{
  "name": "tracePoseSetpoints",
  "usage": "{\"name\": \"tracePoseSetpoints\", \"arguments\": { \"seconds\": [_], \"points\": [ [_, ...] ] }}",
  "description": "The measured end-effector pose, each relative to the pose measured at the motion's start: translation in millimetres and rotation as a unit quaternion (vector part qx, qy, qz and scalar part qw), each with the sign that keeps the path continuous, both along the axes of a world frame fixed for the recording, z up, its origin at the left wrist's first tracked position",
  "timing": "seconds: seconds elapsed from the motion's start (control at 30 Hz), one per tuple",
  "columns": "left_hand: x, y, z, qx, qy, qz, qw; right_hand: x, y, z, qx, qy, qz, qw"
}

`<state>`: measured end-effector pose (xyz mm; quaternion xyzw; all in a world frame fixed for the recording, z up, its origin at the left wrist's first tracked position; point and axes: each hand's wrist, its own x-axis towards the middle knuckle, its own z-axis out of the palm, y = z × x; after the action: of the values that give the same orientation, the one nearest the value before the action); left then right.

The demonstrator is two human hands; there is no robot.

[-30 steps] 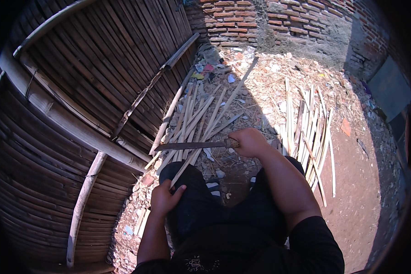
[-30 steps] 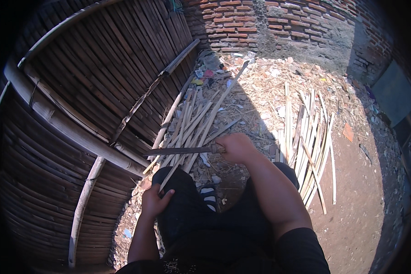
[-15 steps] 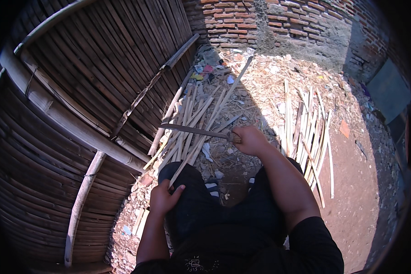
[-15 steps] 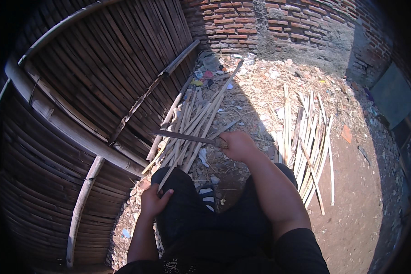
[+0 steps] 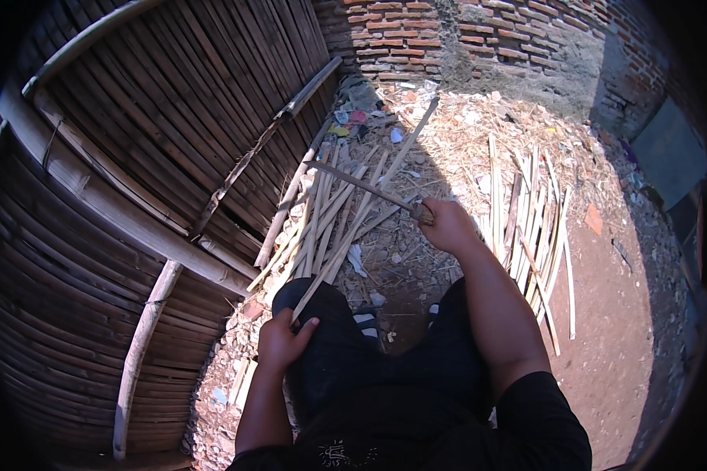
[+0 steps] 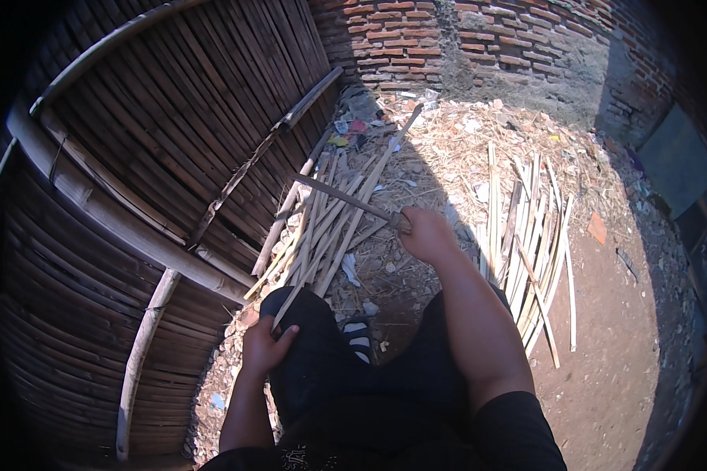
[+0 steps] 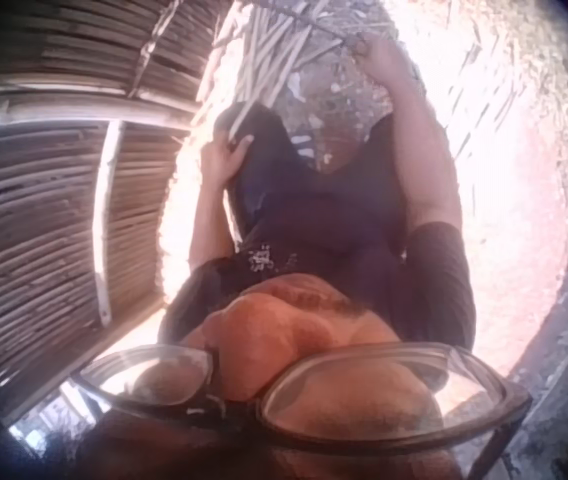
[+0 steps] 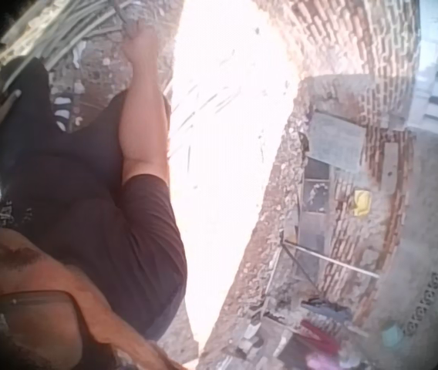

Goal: The person uses a blade to shave thin strips from a long piece of wood while sitting on the ground, then sets the strip aside and repeats the action on the next piece of wood.

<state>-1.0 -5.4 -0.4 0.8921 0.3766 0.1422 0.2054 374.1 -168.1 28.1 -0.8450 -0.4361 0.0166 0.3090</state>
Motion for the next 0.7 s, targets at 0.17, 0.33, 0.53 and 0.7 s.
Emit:
{"name": "tracePoseSetpoints", "arguments": {
  "seconds": [0.17,0.33,0.53,0.7],
  "points": [
    [1,-1,2,-0.005,0.003,-0.001,1.000,5,-1,-3,0.025,0.051,0.008,0.998],
    [1,0,0,-0.006,-0.005,-0.002,1.000,-17,9,-7,-0.025,-0.030,0.128,0.991],
    [-2,1,-4,0.002,-0.009,0.000,1.000,-35,16,-4,-0.082,-0.078,0.230,0.967],
    [0,0,-1,0.002,-0.009,-0.001,1.000,-15,4,-6,-0.033,-0.078,0.148,0.985]
  ]
}}
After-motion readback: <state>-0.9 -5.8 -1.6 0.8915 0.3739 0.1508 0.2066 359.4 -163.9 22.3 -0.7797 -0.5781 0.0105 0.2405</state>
